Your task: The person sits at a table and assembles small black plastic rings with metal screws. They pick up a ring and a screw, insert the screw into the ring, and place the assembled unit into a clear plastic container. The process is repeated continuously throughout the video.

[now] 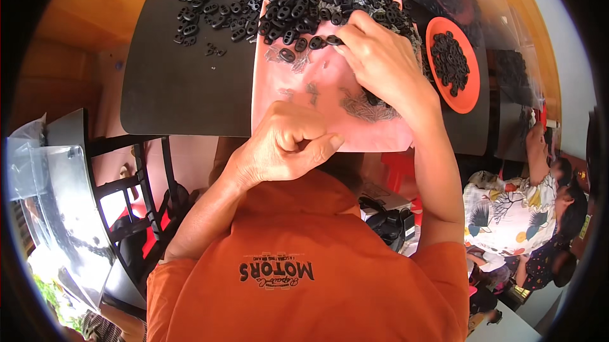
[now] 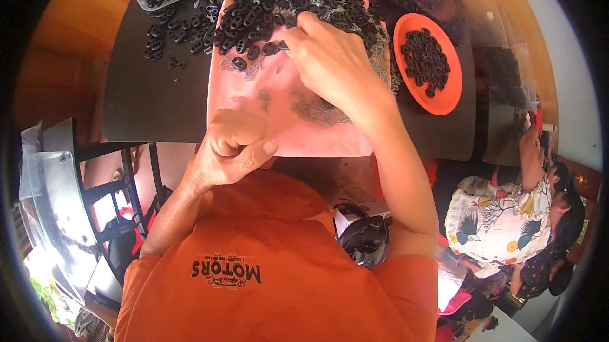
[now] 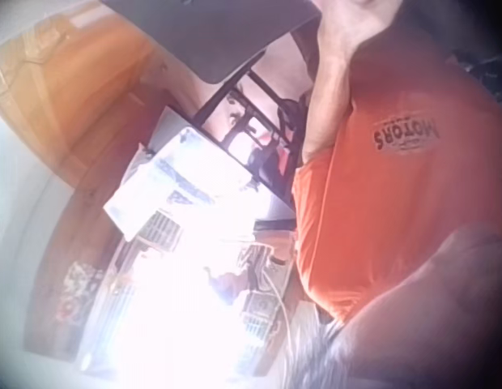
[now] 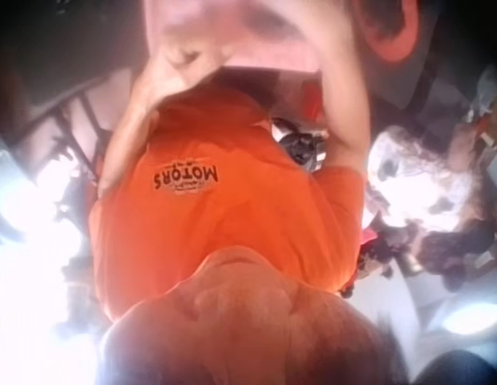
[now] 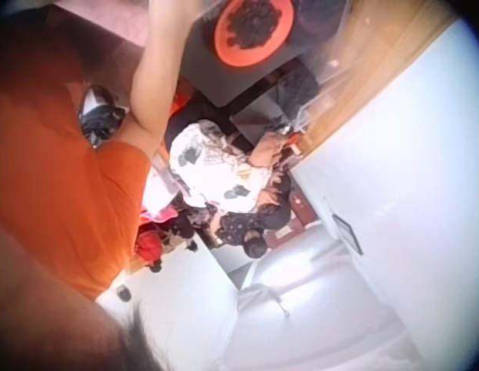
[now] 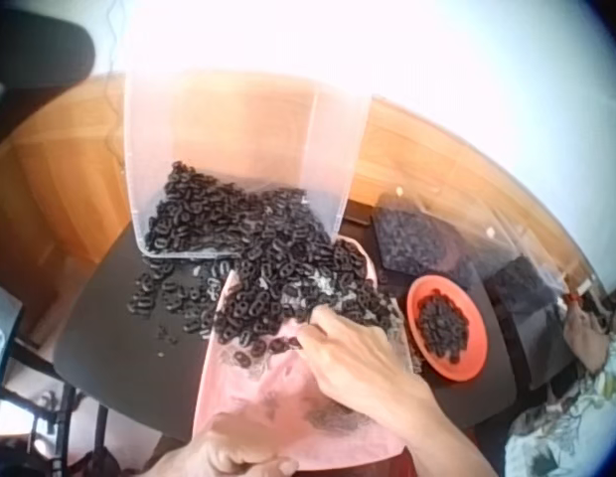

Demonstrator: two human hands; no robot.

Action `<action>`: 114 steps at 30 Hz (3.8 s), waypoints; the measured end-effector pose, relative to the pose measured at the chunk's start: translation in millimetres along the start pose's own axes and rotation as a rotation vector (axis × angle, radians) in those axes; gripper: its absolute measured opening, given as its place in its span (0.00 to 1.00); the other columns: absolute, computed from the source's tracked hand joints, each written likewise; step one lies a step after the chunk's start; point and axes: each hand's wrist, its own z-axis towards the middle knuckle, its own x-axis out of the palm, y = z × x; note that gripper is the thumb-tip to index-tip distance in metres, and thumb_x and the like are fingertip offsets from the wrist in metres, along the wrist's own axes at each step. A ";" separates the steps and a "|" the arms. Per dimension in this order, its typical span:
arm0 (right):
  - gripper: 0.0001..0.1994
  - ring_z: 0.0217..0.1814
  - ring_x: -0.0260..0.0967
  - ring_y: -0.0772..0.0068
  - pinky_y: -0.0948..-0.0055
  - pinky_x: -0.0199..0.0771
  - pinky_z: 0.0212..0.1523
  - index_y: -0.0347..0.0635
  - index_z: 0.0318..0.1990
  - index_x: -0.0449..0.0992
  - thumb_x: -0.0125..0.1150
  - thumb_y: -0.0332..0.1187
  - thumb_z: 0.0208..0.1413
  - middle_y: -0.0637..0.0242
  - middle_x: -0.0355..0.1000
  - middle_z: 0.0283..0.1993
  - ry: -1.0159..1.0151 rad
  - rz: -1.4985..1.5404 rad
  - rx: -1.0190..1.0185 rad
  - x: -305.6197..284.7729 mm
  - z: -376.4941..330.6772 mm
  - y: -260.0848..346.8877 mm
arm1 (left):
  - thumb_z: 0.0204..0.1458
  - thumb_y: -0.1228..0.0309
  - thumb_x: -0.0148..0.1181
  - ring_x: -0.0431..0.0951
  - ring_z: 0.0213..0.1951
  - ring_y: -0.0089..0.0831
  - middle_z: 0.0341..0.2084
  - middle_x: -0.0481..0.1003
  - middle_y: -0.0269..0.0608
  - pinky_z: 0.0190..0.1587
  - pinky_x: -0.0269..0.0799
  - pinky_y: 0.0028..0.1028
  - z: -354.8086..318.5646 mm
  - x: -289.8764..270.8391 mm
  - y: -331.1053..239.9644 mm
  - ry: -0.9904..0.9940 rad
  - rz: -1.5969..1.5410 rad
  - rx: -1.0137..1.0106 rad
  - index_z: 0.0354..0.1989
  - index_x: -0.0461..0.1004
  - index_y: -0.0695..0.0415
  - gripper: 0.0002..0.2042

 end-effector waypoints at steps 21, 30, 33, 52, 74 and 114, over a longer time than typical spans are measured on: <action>0.04 0.35 0.72 0.52 0.56 0.72 0.32 0.37 0.32 0.72 0.53 0.27 0.54 0.58 0.69 0.35 -0.041 0.102 -0.038 4.3 8.4 7.9 | 0.53 0.77 0.58 0.53 0.15 0.32 0.10 0.55 0.39 0.19 0.49 0.34 -5.4 -4.8 -2.7 -0.029 0.059 0.026 0.15 0.56 0.62 0.18; 0.08 0.41 0.72 0.48 0.57 0.70 0.39 0.37 0.39 0.76 0.51 0.30 0.59 0.54 0.73 0.36 -0.028 0.519 0.062 -19.3 6.3 4.1 | 0.59 0.73 0.51 0.74 0.31 0.40 0.29 0.73 0.49 0.37 0.69 0.32 53.2 -32.6 -12.2 -0.273 0.556 0.051 0.45 0.72 0.64 0.10; 0.07 0.30 0.70 0.60 0.66 0.68 0.33 0.32 0.37 0.73 0.52 0.28 0.59 0.55 0.70 0.29 -0.012 0.732 0.089 -28.0 7.2 6.0 | 0.60 0.72 0.49 0.72 0.29 0.41 0.26 0.72 0.49 0.36 0.68 0.32 67.9 -36.5 -10.5 -0.149 0.565 -0.022 0.43 0.72 0.64 0.09; 0.11 0.21 0.68 0.66 0.70 0.66 0.18 0.42 0.30 0.65 0.65 0.31 0.50 0.66 0.65 0.25 -0.460 0.511 -0.263 -10.9 -53.2 53.4 | 0.59 0.67 0.45 0.56 0.17 0.18 0.18 0.63 0.33 0.19 0.46 0.22 10.4 -4.7 -38.0 0.006 -0.651 -0.681 0.28 0.70 0.61 0.12; 0.08 0.29 0.68 0.54 0.61 0.68 0.27 0.41 0.38 0.70 0.58 0.21 0.51 0.62 0.67 0.36 -0.051 0.350 -0.086 13.2 -22.8 20.6 | 0.43 0.85 0.50 0.65 0.18 0.23 0.17 0.68 0.38 0.22 0.61 0.23 -13.4 -2.0 -19.8 -0.097 0.068 -0.188 0.24 0.71 0.66 0.04; 0.13 0.36 0.72 0.58 0.66 0.72 0.29 0.39 0.42 0.73 0.59 0.21 0.46 0.63 0.68 0.40 0.195 0.248 -0.227 2.1 -6.0 56.9 | 0.33 0.86 0.51 0.63 0.15 0.37 0.13 0.63 0.38 0.19 0.59 0.31 -32.4 0.5 5.3 -0.131 0.199 0.249 0.17 0.67 0.61 0.06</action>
